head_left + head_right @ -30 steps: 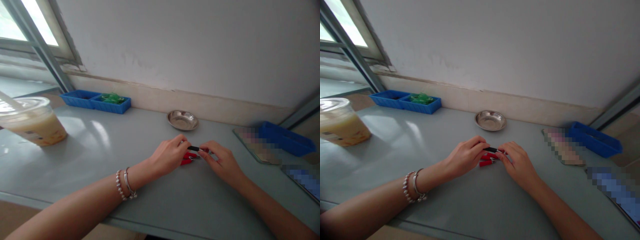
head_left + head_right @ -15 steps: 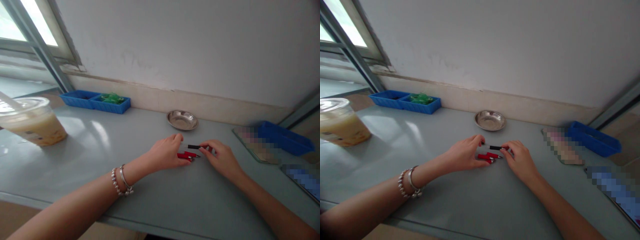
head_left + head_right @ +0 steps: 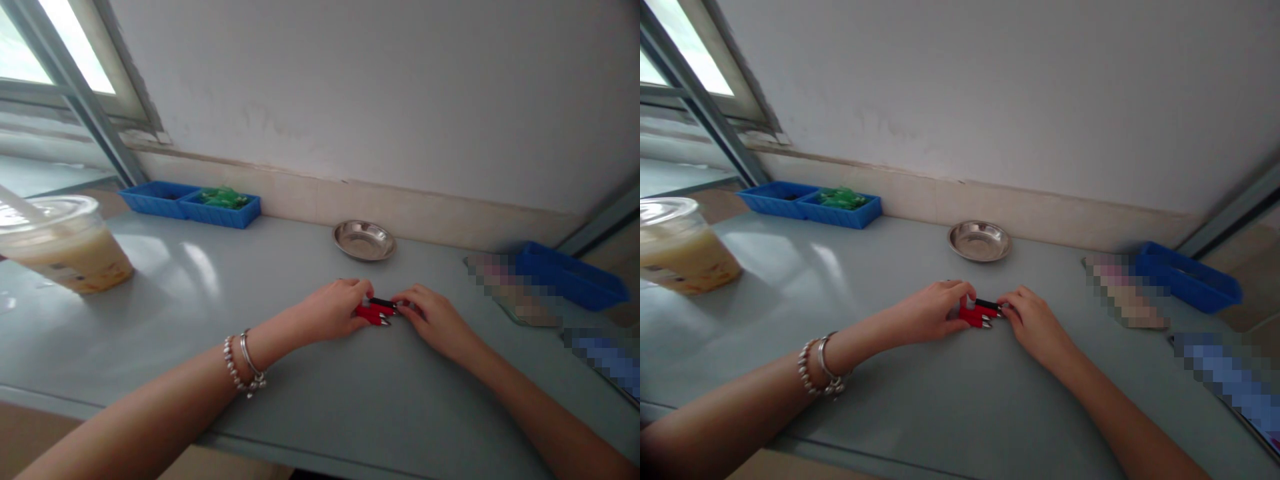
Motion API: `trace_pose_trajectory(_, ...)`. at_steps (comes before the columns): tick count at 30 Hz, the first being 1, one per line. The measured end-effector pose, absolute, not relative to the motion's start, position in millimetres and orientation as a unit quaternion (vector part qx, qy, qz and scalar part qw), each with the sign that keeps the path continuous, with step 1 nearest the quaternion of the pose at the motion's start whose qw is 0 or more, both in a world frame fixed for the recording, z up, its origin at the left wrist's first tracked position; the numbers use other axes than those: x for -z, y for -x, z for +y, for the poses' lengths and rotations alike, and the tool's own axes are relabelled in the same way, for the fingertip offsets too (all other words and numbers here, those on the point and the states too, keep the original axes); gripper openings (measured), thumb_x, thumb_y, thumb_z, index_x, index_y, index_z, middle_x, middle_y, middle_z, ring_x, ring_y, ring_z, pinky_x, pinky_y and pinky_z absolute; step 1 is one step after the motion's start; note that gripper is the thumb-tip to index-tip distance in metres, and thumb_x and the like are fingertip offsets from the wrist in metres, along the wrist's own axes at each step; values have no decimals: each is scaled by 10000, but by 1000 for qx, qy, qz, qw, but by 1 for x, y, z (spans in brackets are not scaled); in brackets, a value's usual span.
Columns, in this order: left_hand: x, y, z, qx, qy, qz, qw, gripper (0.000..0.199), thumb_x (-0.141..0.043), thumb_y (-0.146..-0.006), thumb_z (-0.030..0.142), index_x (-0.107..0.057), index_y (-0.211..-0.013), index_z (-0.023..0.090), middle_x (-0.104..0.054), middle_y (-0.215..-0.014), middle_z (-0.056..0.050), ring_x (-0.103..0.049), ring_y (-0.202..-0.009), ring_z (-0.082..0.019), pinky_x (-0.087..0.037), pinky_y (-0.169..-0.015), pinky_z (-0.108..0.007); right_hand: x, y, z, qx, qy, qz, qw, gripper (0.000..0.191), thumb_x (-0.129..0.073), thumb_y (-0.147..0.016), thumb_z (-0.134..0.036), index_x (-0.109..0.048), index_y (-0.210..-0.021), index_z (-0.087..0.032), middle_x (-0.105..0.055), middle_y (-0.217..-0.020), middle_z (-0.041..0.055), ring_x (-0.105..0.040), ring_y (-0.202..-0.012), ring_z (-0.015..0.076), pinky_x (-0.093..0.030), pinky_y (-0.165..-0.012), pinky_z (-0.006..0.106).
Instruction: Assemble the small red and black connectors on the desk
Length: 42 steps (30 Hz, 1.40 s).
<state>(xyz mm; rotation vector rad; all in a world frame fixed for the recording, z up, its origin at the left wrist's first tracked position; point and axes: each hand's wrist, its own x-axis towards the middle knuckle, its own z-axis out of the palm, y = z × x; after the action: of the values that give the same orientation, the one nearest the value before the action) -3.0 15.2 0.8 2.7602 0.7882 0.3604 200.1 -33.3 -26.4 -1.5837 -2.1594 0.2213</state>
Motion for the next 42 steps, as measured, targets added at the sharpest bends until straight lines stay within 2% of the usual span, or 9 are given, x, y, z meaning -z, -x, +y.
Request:
trace_pose_trajectory(4,-4,4,18,-125,-934,318,106,363,-564,-741,429,-492,-994,179,-551,-937,-59,-557,-801,-204,-452,-677,-308,28,-199,-34,-79,586,-777,215,238,-404,-820,-135,-613,-933,-155,-579,-817,66,-564,-761,166,-437,-697,293)
trace_pose_trajectory(8,-5,6,25,-147,-910,383,67,240,-465,-823,333,-499,-1001,176,-523,-998,-63,-554,-824,-197,-442,-717,-315,28,-198,-35,-75,593,-769,224,250,-389,-822,-141,-606,-948,-143,-585,-848,82,-565,-793,176,-432,-725,300)
trace_pose_trajectory(13,2,9,35,-106,-889,445,33,237,-458,-830,269,-500,-1049,189,-481,-1050,-73,-547,-812,-193,-439,-695,-315,25,-206,-35,-25,620,-748,236,264,-365,-817,-155,-608,-919,-158,-583,-817,79,-567,-765,186,-429,-695,309)
trace_pose_trajectory(18,6,10,39,-86,-893,440,41,193,-475,-824,266,-545,-993,203,-480,-1034,-59,-537,-841,-192,-435,-701,-298,19,-226,-33,28,670,-709,217,259,-381,-795,-182,-611,-911,-155,-583,-791,82,-571,-704,190,-420,-668,316)
trace_pose_trajectory(26,8,8,36,-140,-890,433,35,163,-459,-827,250,-559,-932,176,-518,-986,-52,-548,-805,-190,-450,-684,-311,24,-233,-31,3,692,-705,156,220,-468,-786,-307,-624,-854,-166,-615,-702,57,-591,-653,189,-415,-610,289)
trace_pose_trajectory(31,6,4,28,-188,-904,381,44,141,-465,-825,228,-541,-917,152,-535,-965,-52,-553,-778,-165,-455,-700,-297,26,-224,-29,-10,693,-707,139,145,-520,-745,-243,-639,-735,-161,-648,-673,65,-601,-646,211,-419,-595,305)
trace_pose_trajectory(35,2,1,19,-203,-921,327,55,113,-483,-814,210,-537,-888,144,-542,-930,-52,-554,-775,-152,-459,-701,-280,18,-218,-29,-43,688,-688,228,121,-532,-732,-232,-634,-703,-174,-664,-665,60,-601,-614,199,-431,-593,310)
trace_pose_trajectory(39,3,-1,12,-213,-923,317,52,118,-466,-823,221,-531,-883,144,-552,-902,-54,-561,-727,-147,-467,-652,-269,11,-207,-32,-200,618,-661,377,165,-544,-742,-318,-612,-779,-173,-653,-660,40,-597,-601,168,-454,-565,283)
trace_pose_trajectory(42,5,-1,10,-221,-926,301,50,118,-456,-822,197,-526,-898,140,-558,-899,-55,-566,-741,-152,-472,-661,-271,9,-195,-36,-290,574,-634,429,174,-587,-713,-330,-600,-778,-168,-651,-669,35,-603,-624,157,-467,-573,269)
